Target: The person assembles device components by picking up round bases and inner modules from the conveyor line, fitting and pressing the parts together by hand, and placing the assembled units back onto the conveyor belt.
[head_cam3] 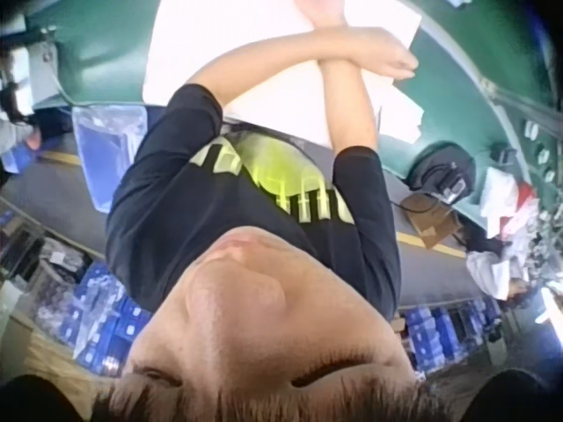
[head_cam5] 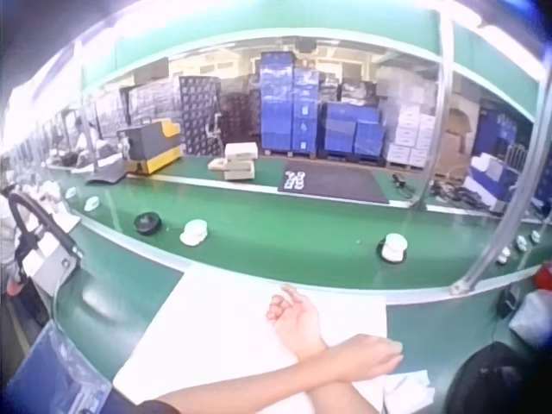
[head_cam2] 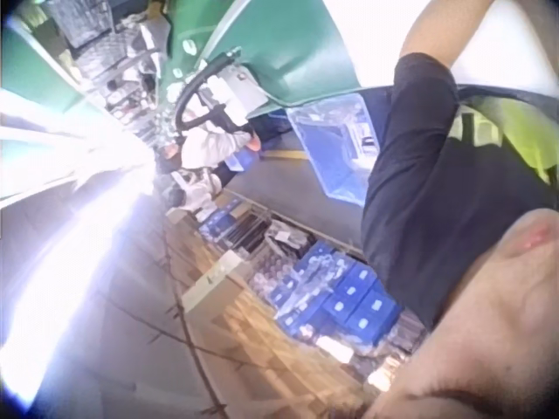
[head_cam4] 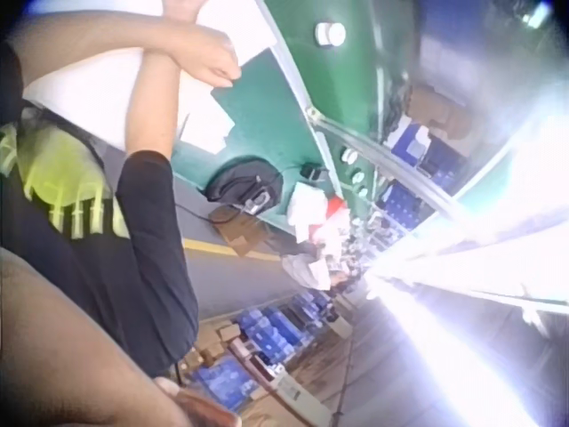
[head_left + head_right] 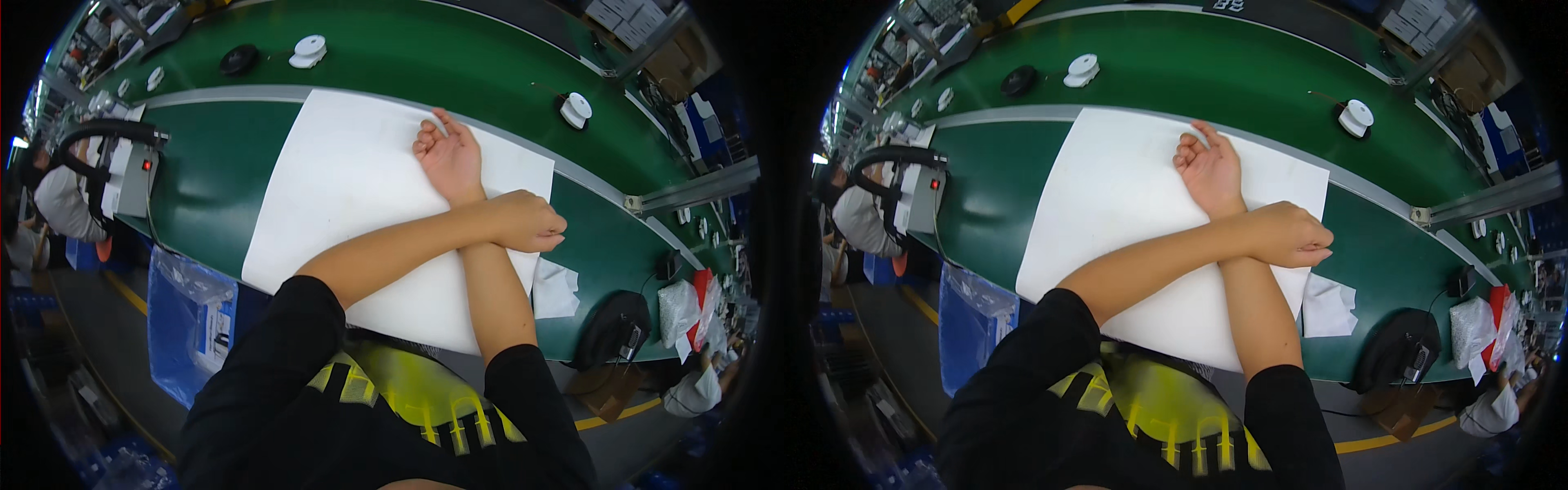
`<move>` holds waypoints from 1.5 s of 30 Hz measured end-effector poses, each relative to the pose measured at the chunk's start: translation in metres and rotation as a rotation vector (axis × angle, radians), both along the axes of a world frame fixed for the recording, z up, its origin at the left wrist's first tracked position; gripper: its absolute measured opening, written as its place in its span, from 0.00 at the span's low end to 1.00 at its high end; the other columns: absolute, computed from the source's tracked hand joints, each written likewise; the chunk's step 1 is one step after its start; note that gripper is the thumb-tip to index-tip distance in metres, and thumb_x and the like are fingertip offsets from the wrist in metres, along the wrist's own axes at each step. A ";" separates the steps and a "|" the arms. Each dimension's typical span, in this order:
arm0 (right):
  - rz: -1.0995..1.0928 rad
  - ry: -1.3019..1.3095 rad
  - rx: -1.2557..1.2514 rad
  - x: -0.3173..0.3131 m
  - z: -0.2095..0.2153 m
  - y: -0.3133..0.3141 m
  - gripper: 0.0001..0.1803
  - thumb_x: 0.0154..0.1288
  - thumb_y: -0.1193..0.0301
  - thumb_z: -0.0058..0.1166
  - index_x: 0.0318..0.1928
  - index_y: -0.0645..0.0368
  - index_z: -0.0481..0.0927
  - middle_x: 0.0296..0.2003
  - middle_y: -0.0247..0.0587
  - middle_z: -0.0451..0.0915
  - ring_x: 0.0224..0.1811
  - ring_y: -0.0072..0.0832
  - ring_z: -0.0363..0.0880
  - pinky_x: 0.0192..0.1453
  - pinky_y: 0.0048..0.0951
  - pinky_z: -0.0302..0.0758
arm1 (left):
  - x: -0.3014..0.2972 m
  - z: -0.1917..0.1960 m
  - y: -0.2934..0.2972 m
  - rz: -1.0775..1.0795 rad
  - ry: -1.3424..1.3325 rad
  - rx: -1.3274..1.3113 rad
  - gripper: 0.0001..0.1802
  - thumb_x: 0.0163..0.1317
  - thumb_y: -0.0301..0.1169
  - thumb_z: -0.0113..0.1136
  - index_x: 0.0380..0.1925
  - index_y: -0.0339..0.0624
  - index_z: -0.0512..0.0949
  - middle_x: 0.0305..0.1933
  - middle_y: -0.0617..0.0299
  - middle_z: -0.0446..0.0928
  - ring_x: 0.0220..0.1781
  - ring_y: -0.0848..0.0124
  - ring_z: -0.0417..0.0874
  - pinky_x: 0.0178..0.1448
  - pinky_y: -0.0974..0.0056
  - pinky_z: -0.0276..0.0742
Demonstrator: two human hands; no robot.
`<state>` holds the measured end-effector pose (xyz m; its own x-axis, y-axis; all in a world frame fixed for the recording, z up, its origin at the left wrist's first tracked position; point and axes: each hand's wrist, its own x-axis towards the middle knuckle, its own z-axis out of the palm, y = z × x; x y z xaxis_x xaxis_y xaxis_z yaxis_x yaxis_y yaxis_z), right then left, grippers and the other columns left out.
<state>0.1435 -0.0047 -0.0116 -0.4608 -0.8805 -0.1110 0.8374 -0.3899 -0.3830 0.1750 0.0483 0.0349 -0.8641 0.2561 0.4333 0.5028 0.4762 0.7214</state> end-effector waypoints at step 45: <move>0.093 0.555 0.072 0.027 -0.008 -0.063 0.13 0.74 0.62 0.49 0.51 0.54 0.77 0.35 0.35 0.79 0.36 0.22 0.74 0.41 0.23 0.70 | 0.363 -0.020 -0.160 0.289 0.024 -0.815 0.19 0.51 0.35 0.65 0.44 0.42 0.78 0.27 0.62 0.74 0.29 0.63 0.80 0.34 0.60 0.76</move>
